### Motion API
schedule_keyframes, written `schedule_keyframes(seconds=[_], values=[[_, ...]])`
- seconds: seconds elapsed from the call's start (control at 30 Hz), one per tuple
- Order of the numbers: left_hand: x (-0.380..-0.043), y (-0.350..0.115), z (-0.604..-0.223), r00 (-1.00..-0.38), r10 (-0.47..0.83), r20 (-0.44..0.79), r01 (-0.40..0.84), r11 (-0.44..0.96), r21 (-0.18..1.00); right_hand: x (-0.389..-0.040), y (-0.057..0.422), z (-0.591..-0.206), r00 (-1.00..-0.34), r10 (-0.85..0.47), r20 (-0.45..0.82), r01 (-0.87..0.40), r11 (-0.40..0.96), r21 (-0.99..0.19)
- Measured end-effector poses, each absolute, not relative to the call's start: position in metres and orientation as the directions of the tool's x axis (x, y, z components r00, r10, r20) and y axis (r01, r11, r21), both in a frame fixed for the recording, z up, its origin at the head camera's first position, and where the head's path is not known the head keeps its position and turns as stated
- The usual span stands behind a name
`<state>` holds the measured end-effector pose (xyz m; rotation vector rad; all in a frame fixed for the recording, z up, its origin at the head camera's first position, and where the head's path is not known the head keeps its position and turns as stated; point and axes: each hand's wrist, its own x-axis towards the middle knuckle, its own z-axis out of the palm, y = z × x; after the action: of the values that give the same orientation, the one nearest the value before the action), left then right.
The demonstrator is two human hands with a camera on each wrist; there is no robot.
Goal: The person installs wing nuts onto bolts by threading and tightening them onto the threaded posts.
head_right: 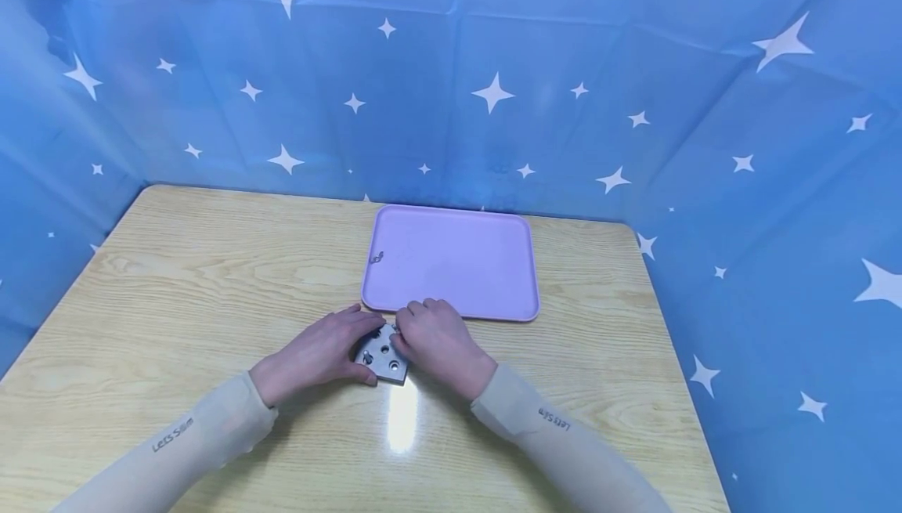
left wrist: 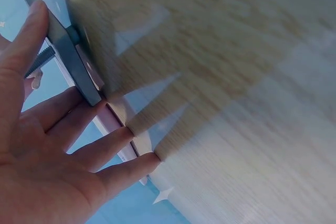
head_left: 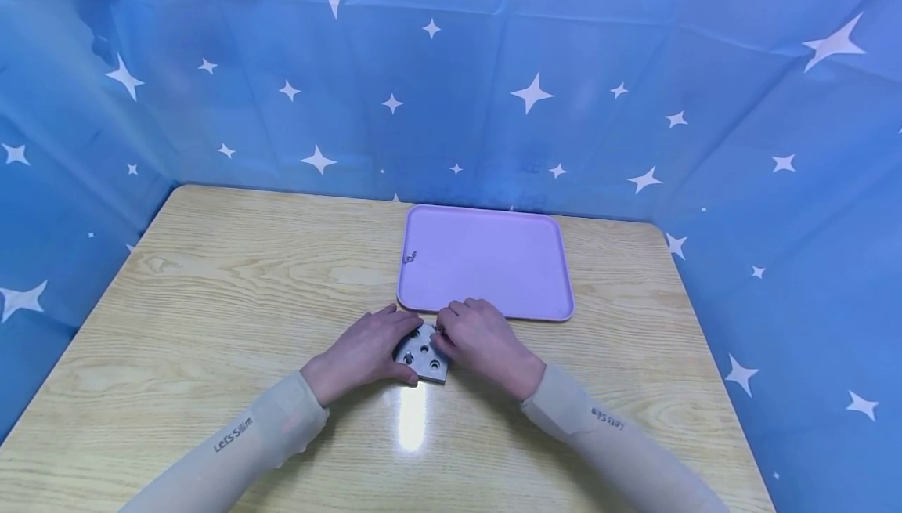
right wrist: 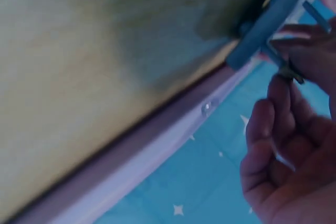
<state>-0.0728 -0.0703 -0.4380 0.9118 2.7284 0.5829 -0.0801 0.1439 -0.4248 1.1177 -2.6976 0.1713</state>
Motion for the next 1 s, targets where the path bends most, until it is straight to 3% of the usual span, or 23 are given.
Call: schedule_keyframes(seconds=[0.3, 0.5, 0.6, 0.8, 0.87, 1.0], values=[[-0.073, -0.071, -0.439, -0.777, 0.628, -0.041, 0.553, 0.713, 0.432, -0.071, 0.138, -0.434, -0.797, -0.536, 0.278, -0.579, 0.809, -0.097], [-0.072, -0.072, -0.438, -0.775, 0.631, -0.038, 0.554, 0.707, 0.439, -0.069, 0.14, -0.425, -0.816, -0.558, 0.149, -0.573, 0.816, -0.082], [-0.072, -0.073, -0.438, -0.78, 0.624, -0.044, 0.542, 0.71, 0.45, -0.073, 0.147, -0.416, -0.75, -0.653, 0.101, -0.661, 0.745, -0.087], [-0.072, -0.073, -0.438, -0.78, 0.624, -0.042, 0.541, 0.707, 0.455, -0.083, 0.16, -0.403, -0.502, -0.864, 0.049, -0.865, 0.502, -0.003], [-0.073, -0.073, -0.439, -0.781, 0.623, -0.044, 0.542, 0.711, 0.449, -0.085, 0.16, -0.402, -0.479, -0.877, 0.031, -0.877, 0.48, 0.038], [-0.073, -0.071, -0.439, -0.781, 0.623, -0.049, 0.541, 0.714, 0.444, -0.086, 0.157, -0.404, -0.493, -0.869, 0.035, -0.866, 0.494, 0.073]])
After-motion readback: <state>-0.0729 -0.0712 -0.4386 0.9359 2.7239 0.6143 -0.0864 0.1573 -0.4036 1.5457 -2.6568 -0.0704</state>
